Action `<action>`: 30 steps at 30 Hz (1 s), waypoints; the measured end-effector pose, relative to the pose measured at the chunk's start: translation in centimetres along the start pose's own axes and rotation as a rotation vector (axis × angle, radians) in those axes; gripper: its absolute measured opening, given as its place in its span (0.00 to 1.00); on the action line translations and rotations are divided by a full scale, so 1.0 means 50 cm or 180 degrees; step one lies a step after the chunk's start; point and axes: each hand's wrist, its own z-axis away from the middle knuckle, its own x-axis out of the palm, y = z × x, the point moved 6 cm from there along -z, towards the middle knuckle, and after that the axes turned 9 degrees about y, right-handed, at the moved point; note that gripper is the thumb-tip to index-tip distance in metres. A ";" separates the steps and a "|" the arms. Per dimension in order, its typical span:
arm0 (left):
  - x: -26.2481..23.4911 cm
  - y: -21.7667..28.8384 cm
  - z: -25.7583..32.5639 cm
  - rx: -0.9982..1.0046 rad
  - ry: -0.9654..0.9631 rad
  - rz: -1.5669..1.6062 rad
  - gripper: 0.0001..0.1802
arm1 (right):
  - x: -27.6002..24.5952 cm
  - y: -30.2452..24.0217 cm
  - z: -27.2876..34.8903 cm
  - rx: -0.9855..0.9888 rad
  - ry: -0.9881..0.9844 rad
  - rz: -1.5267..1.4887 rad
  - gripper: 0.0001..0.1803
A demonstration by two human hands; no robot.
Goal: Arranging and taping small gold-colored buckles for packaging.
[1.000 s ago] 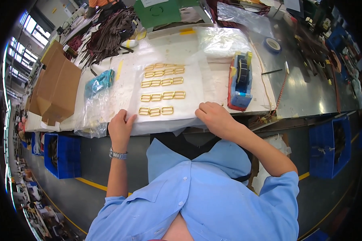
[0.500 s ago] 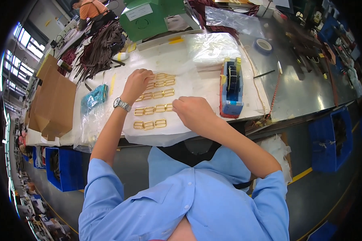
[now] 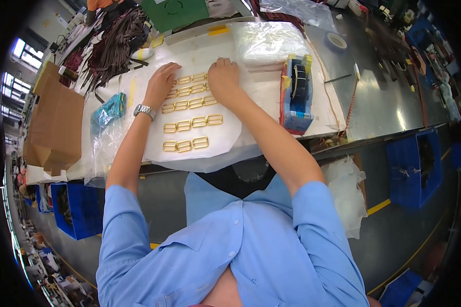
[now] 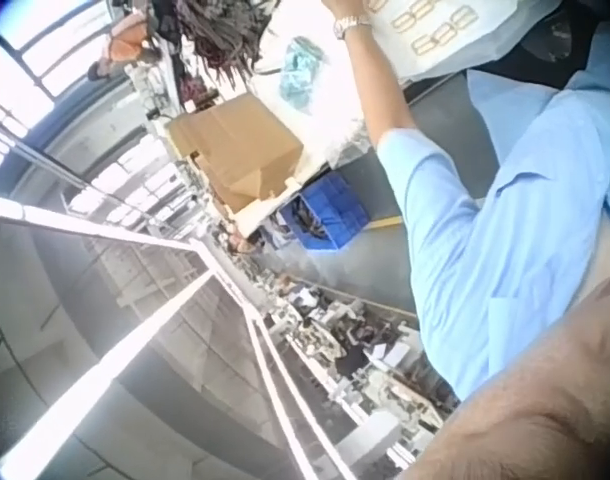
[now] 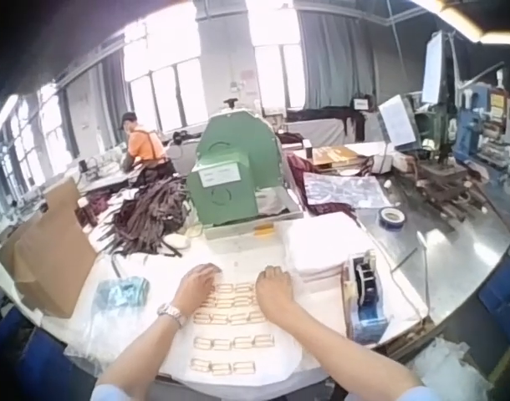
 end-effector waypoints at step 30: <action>-0.100 0.452 0.227 0.0828 -0.1484 -0.0995 0.08 | -0.418 0.227 0.572 0.2832 0.0666 -0.3644 0.12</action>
